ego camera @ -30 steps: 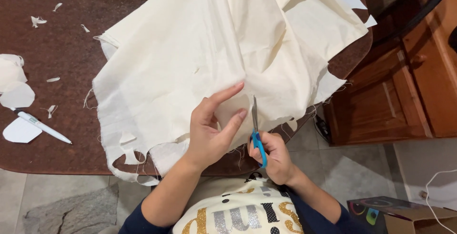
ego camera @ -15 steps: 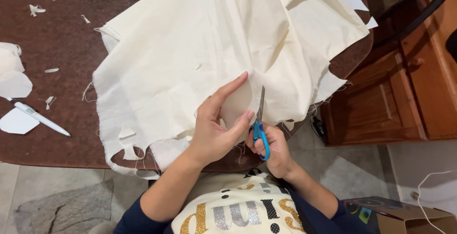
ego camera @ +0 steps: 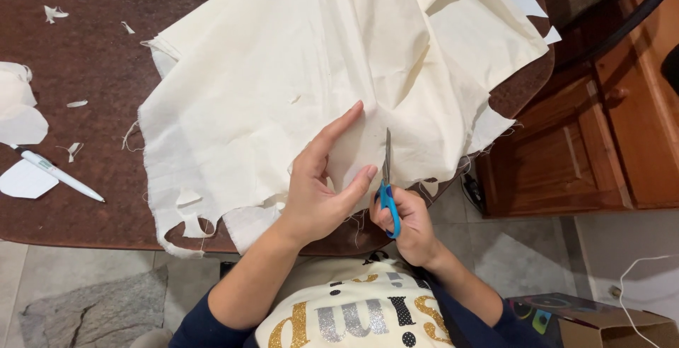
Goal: Tracing and cutting out small shapes from a piece of white fabric using a pen and scissors
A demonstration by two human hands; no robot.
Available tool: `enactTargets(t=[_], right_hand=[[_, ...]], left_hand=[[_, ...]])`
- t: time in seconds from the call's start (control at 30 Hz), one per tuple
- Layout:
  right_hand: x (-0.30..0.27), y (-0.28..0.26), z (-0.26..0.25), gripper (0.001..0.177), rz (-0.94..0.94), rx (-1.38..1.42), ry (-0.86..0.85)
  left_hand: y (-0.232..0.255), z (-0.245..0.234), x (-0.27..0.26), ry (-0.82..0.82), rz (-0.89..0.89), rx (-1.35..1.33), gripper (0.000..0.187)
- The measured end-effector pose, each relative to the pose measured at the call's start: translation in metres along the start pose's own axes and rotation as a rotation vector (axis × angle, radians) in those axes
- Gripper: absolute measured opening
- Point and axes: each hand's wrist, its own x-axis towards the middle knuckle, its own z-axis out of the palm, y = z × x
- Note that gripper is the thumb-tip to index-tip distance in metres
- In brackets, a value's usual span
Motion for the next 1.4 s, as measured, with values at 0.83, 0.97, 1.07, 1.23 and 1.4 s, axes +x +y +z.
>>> enactTargets(t=[0.83, 0.97, 1.07, 1.23, 1.4], right_hand=[[0.027, 0.014, 0.0, 0.051, -0.026, 0.095, 0.072], [0.027, 0.013, 0.001, 0.052, 0.008, 0.041, 0.084], [0.028, 0.009, 0.004, 0.051, 0.022, 0.038, 0.093], [0.03, 0.001, 0.005, 0.051, 0.046, 0.029, 0.086], [0.031, 0.004, 0.003, 0.055, 0.092, 0.015, 0.098]], left_hand=[[0.005, -0.026, 0.045, -0.298, 0.094, 0.161, 0.068], [0.004, -0.028, 0.04, -0.278, 0.096, 0.181, 0.068], [0.004, -0.027, 0.037, -0.283, 0.093, 0.191, 0.069], [0.005, -0.027, 0.037, -0.289, 0.095, 0.196, 0.069], [0.007, -0.028, 0.039, -0.29, 0.106, 0.202, 0.069]])
